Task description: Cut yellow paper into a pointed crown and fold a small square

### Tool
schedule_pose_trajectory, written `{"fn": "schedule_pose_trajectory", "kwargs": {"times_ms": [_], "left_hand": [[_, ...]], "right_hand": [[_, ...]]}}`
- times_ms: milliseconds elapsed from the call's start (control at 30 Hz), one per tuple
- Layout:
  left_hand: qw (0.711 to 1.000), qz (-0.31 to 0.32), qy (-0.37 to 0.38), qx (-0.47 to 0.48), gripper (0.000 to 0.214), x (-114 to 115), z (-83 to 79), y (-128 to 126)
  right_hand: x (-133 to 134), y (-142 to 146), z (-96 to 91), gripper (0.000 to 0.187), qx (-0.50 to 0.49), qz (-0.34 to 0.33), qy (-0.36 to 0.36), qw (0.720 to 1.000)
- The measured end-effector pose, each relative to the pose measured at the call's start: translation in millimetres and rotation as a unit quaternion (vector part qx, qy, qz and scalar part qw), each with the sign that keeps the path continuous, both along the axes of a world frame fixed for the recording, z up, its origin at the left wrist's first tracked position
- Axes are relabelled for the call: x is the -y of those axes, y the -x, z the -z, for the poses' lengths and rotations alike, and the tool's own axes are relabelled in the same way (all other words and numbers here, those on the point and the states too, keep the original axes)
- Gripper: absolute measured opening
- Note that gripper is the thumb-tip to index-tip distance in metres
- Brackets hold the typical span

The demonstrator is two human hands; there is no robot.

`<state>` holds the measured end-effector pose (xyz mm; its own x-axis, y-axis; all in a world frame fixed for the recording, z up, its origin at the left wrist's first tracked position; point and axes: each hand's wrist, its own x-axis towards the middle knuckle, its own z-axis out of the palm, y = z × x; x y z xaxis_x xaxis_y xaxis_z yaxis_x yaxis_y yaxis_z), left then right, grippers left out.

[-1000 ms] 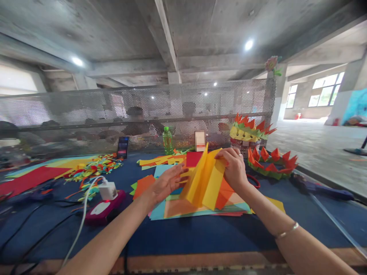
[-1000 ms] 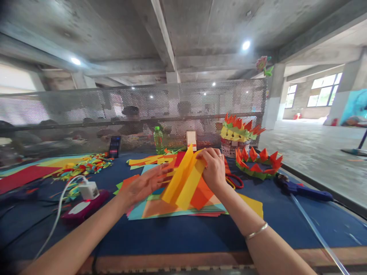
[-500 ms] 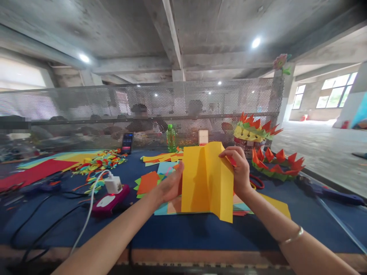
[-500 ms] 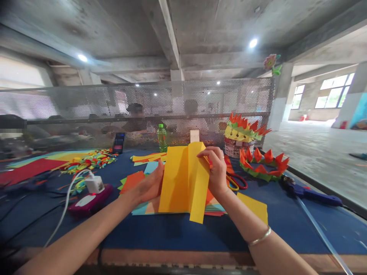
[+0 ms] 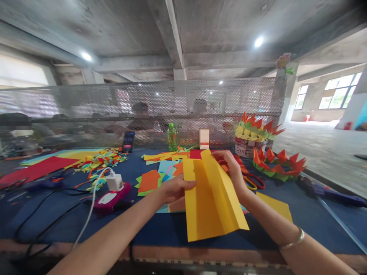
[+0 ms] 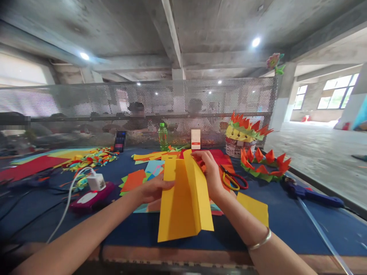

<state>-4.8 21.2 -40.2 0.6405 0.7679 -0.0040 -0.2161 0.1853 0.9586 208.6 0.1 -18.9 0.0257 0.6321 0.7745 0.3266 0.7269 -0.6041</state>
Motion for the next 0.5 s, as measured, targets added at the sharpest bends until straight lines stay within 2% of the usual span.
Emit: {"fn": "schedule_pose_trajectory", "kwargs": {"times_ms": [100,267,333,400,467,500], "left_hand": [[0.998,-0.041,0.005,-0.036,0.042,0.4,-2.0,-2.0],[0.993,-0.114,0.013,-0.015,0.024,-5.1,-17.2,6.9],[0.991,-0.134,0.015,-0.002,0.021,-6.6,-22.7,10.7],[0.988,-0.152,0.012,0.004,0.023,-6.9,-26.2,12.9],[0.986,-0.167,0.008,0.002,0.027,-7.1,-27.3,13.7],[0.985,-0.173,0.005,-0.004,0.028,-7.6,-27.1,13.9]], "right_hand": [[-4.3,0.2,3.5,0.037,-0.037,-0.011,0.073,0.997],[-20.7,-7.2,6.9,0.038,-0.139,0.008,0.116,0.983],[-23.4,-7.9,3.7,0.039,-0.220,-0.008,0.205,0.954],[-21.9,-6.5,-1.0,0.048,-0.292,-0.079,0.318,0.898],[-17.4,-4.4,-5.5,0.059,-0.300,-0.165,0.397,0.852],[-14.7,-3.6,-7.2,0.061,-0.284,-0.195,0.415,0.842]]}}
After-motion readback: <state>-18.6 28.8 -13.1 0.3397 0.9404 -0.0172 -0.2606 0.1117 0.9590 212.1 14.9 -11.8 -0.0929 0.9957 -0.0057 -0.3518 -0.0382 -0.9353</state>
